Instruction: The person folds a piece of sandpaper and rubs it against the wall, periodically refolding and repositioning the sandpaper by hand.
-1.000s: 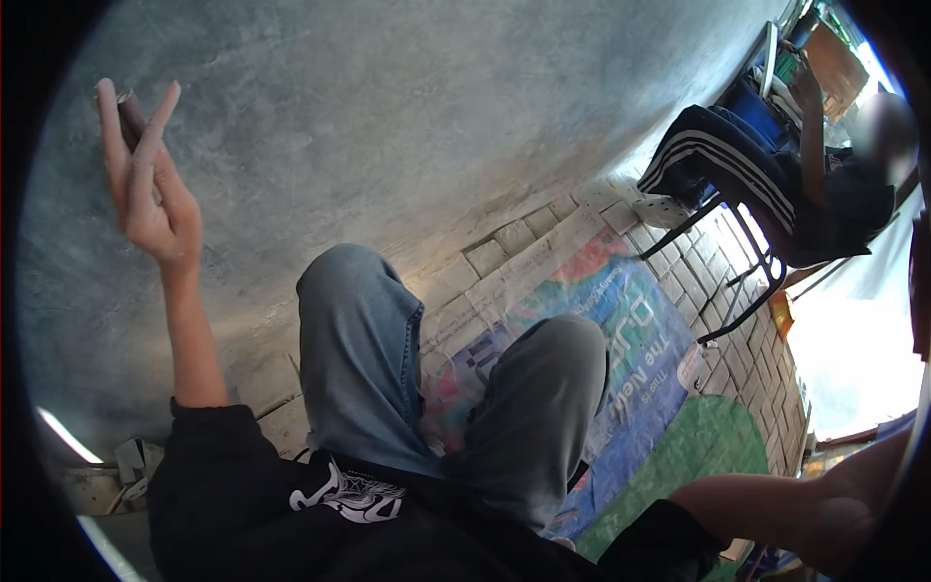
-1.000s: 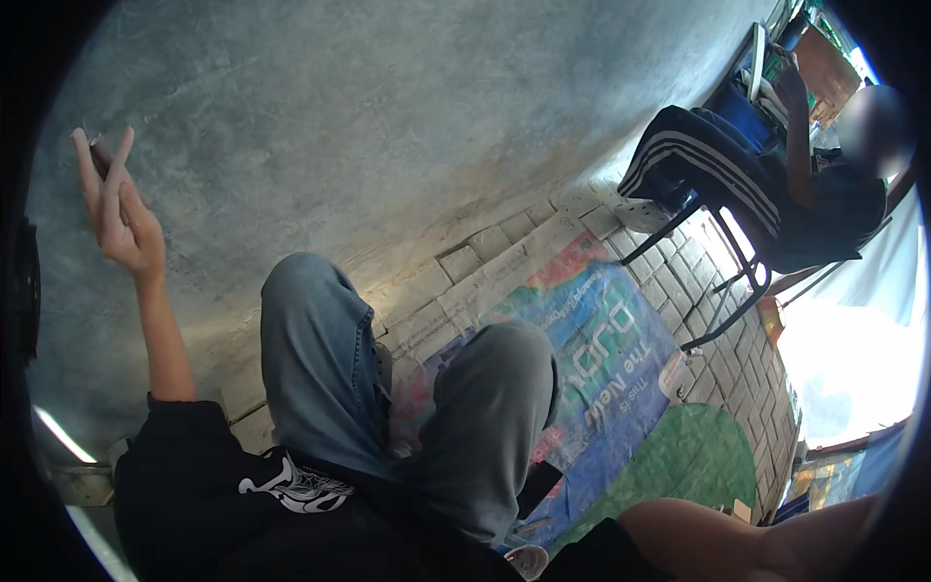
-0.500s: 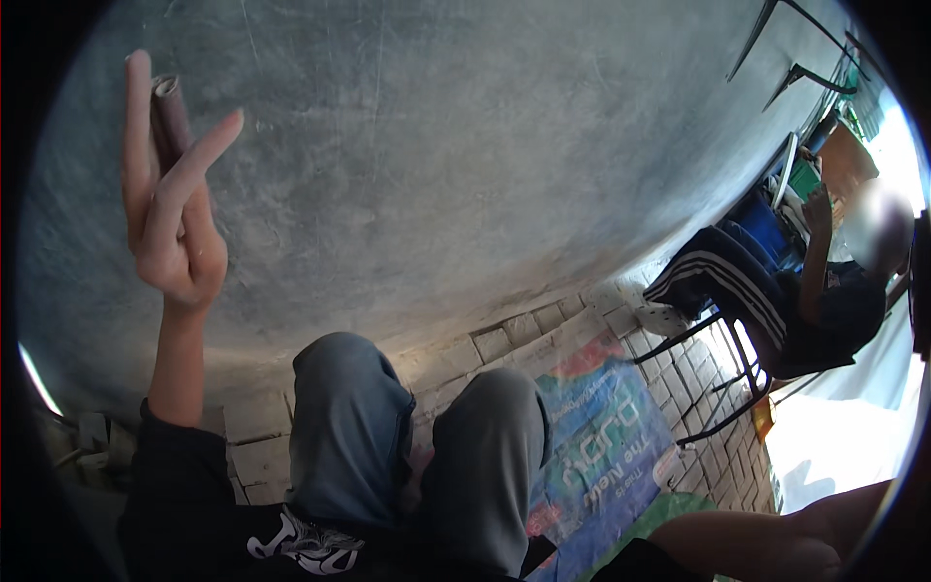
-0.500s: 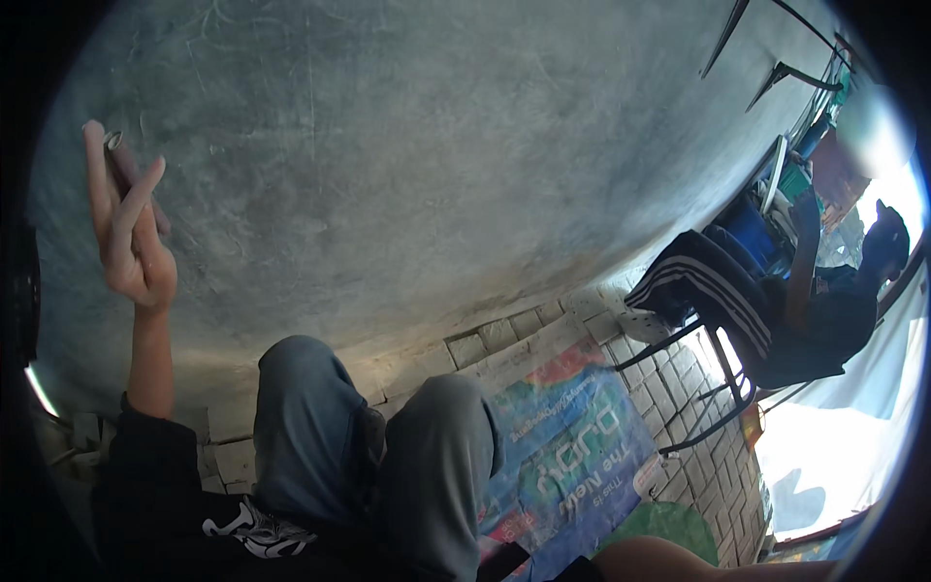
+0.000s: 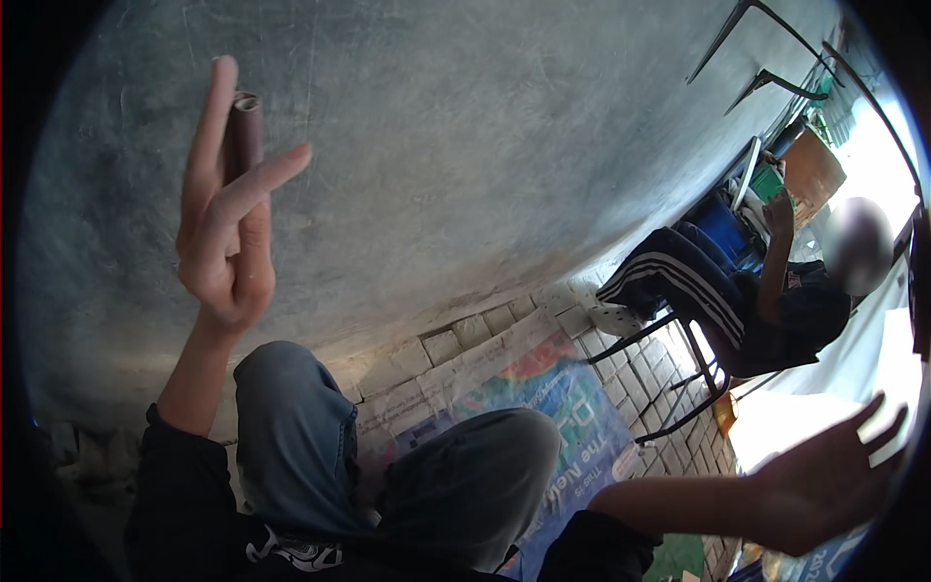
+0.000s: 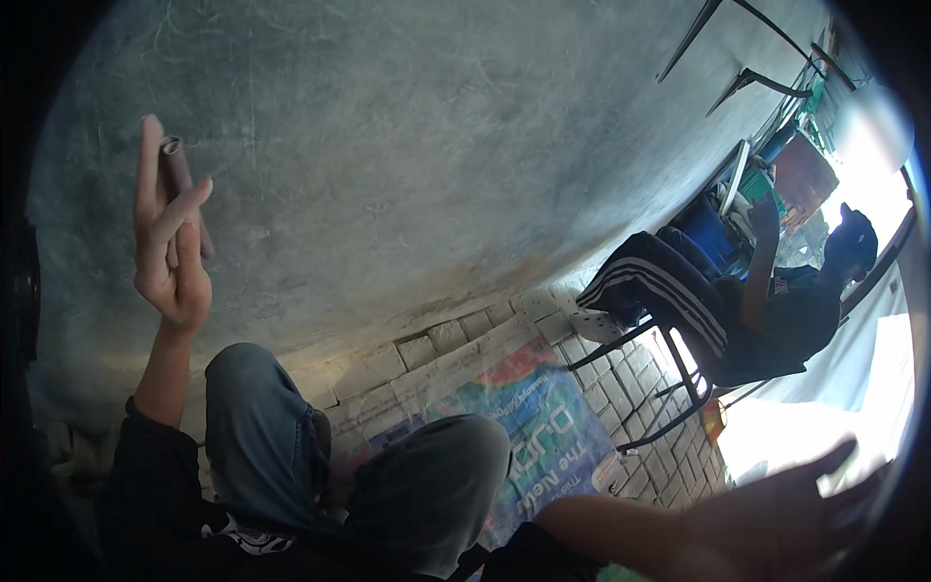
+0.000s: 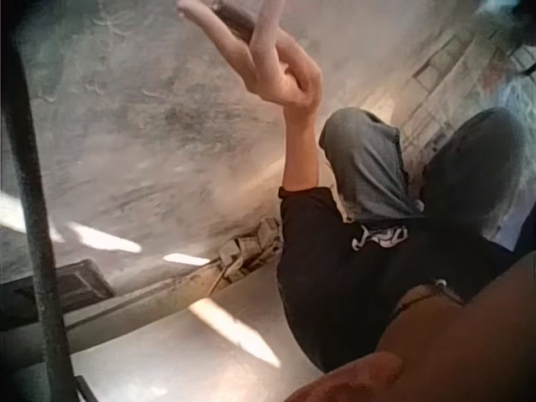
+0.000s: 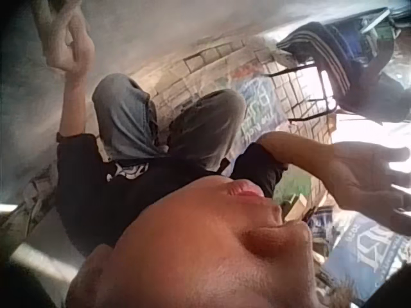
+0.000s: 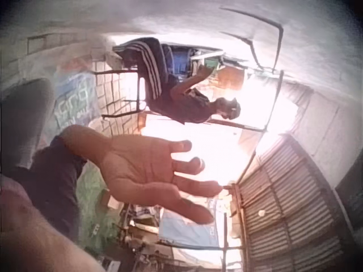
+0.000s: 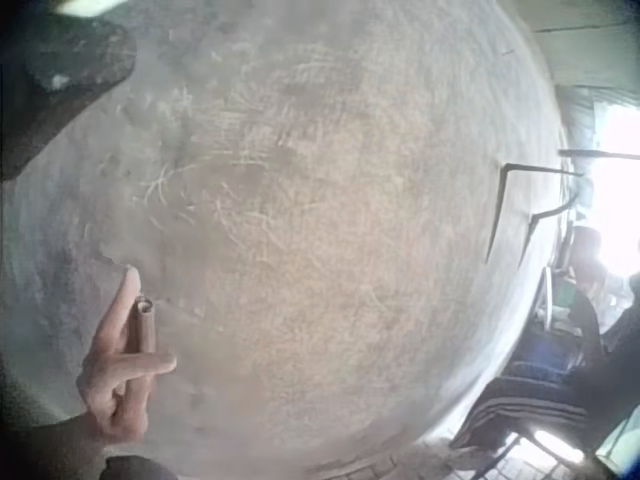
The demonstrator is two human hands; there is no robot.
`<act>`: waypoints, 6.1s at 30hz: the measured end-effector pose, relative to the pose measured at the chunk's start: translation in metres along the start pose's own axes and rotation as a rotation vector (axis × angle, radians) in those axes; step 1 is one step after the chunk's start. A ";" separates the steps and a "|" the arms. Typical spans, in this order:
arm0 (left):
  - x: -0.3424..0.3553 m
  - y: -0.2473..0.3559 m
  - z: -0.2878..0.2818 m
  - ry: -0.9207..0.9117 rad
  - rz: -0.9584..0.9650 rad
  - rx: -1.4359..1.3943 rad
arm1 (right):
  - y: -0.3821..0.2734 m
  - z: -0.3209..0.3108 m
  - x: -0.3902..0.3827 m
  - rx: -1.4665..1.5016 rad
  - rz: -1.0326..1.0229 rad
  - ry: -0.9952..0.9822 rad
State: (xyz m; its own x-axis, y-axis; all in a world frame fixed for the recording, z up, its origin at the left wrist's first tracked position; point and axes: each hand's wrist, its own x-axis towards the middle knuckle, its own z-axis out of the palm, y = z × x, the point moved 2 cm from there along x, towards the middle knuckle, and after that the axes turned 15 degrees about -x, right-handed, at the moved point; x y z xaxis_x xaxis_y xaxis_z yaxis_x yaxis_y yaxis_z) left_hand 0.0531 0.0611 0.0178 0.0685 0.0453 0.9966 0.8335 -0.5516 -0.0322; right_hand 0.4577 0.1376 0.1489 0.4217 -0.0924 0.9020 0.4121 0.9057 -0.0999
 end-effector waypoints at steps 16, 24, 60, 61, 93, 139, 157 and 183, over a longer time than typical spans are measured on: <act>0.112 -0.012 0.143 -0.229 -0.459 -0.580 | 0.003 0.210 -0.166 0.841 0.707 -0.835; 0.124 -0.019 0.120 -0.131 -0.485 -0.414 | 0.014 0.230 -0.161 0.758 0.726 -0.752; 0.136 -0.057 -0.049 0.276 0.007 -0.302 | -0.102 0.247 -0.399 0.641 -0.397 -0.904; 0.136 -0.055 -0.052 0.293 0.008 -0.276 | -0.095 0.250 -0.400 0.626 -0.408 -0.895; 0.133 -0.067 -0.047 0.378 0.058 -0.213 | -0.082 0.266 -0.382 0.204 -0.273 -0.664; 0.136 -0.063 -0.053 0.337 0.035 -0.213 | -0.073 0.265 -0.382 0.204 -0.241 -0.691; 0.134 -0.069 -0.047 0.305 0.061 -0.246 | -0.068 0.255 -0.359 0.198 -0.209 -0.838; 0.137 -0.068 -0.050 0.391 -0.029 -0.259 | 0.050 0.242 -0.403 0.185 0.127 -0.894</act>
State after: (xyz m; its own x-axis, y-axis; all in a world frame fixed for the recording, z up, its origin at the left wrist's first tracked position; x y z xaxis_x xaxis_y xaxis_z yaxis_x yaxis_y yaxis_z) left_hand -0.0213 0.0634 0.1603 -0.2060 -0.2257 0.9522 0.6644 -0.7467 -0.0333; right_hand 0.1131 0.3206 -0.1183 -0.3578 0.2969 0.8853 0.2375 0.9459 -0.2212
